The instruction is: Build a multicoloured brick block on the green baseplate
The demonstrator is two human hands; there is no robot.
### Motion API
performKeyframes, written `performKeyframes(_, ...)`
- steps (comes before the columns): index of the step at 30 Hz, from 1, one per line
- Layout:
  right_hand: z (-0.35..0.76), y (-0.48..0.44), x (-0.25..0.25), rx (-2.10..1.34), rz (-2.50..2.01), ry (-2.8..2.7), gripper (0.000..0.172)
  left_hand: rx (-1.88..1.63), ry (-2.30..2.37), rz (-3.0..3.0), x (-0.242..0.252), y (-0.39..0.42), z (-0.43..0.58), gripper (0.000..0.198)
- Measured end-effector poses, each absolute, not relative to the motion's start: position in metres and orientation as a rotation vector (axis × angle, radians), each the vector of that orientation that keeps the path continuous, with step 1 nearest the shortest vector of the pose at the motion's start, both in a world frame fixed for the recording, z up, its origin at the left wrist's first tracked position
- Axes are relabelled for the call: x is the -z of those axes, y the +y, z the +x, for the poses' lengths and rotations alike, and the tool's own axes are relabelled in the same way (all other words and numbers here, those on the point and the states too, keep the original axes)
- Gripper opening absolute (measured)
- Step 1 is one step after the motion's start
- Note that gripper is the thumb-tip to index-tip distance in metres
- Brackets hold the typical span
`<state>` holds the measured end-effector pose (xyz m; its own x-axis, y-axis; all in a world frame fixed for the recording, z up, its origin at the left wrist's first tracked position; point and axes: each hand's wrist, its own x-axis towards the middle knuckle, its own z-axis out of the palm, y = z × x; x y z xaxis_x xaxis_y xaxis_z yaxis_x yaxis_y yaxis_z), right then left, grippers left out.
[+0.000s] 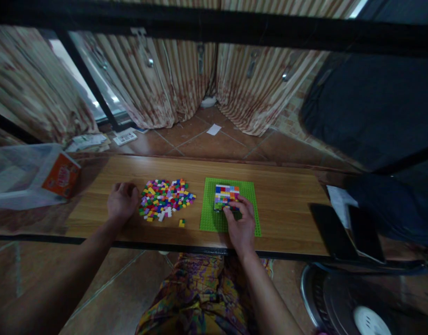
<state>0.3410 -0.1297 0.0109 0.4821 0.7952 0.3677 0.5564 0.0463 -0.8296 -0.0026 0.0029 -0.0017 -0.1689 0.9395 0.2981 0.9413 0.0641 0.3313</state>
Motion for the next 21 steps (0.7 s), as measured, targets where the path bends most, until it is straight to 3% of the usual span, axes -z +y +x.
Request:
performKeyframes(5, 0.332, -0.142, -0.023, -0.136, -1.613, -1.174, 0.018, 0.696, -2.312, -2.014, 0.001, 0.002, -0.001, 0.028)
performKeyframes(13, 0.273, -0.151, -0.017, -0.352, -1.542, -1.678, 0.020, 0.701, -2.288, -2.029, 0.003, 0.001, -0.002, 0.025)
performKeyframes(21, 0.239, -0.134, -0.001, -0.281, -1.635, -1.879, 0.020, 0.701, -2.295, -2.045, 0.004, 0.002, -0.003, 0.025)
